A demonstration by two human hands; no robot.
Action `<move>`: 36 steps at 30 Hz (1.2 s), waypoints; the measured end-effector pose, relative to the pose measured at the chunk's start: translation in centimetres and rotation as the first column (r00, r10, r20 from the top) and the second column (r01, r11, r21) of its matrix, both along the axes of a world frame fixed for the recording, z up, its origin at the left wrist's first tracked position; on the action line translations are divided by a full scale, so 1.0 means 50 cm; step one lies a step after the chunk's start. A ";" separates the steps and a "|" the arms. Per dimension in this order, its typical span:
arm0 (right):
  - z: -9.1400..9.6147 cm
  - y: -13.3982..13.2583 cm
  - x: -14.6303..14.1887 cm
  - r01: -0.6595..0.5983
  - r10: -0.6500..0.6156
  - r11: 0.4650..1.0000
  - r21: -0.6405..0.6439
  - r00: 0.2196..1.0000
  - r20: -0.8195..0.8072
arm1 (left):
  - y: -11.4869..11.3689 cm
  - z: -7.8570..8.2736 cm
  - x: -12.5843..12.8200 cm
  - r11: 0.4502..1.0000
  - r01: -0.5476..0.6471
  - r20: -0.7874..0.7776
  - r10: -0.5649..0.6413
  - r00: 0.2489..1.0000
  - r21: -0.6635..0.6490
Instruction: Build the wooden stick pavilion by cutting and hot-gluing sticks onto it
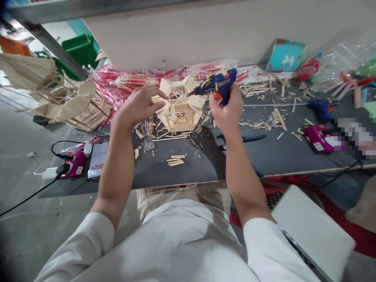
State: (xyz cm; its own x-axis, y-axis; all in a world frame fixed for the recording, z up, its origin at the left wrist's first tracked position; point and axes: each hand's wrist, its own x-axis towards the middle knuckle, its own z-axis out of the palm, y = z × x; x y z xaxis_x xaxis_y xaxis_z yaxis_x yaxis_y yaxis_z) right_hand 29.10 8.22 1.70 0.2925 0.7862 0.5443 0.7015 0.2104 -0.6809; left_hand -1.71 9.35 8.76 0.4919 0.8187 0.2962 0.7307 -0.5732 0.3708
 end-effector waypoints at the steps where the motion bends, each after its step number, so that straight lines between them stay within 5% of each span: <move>1: 0.007 -0.005 -0.001 -0.010 0.010 1.000 -0.012 1.000 0.011 | 0.002 -0.004 0.005 1.000 0.010 -0.005 -0.010 1.000 -0.010; 11: 0.040 0.065 -0.007 -0.346 0.324 0.938 0.035 0.905 0.277 | 0.026 -0.027 0.010 0.992 0.119 -0.002 -0.120 0.993 -0.039; 22: 0.032 0.049 -0.012 -0.293 0.305 0.952 -0.086 0.925 0.228 | 0.035 -0.031 0.004 0.983 0.156 0.038 -0.153 0.988 -0.097; 36: 0.023 0.051 -0.016 -0.324 0.334 0.943 -0.081 0.909 0.250 | 0.027 -0.021 0.014 0.983 0.133 0.008 -0.133 0.991 -0.124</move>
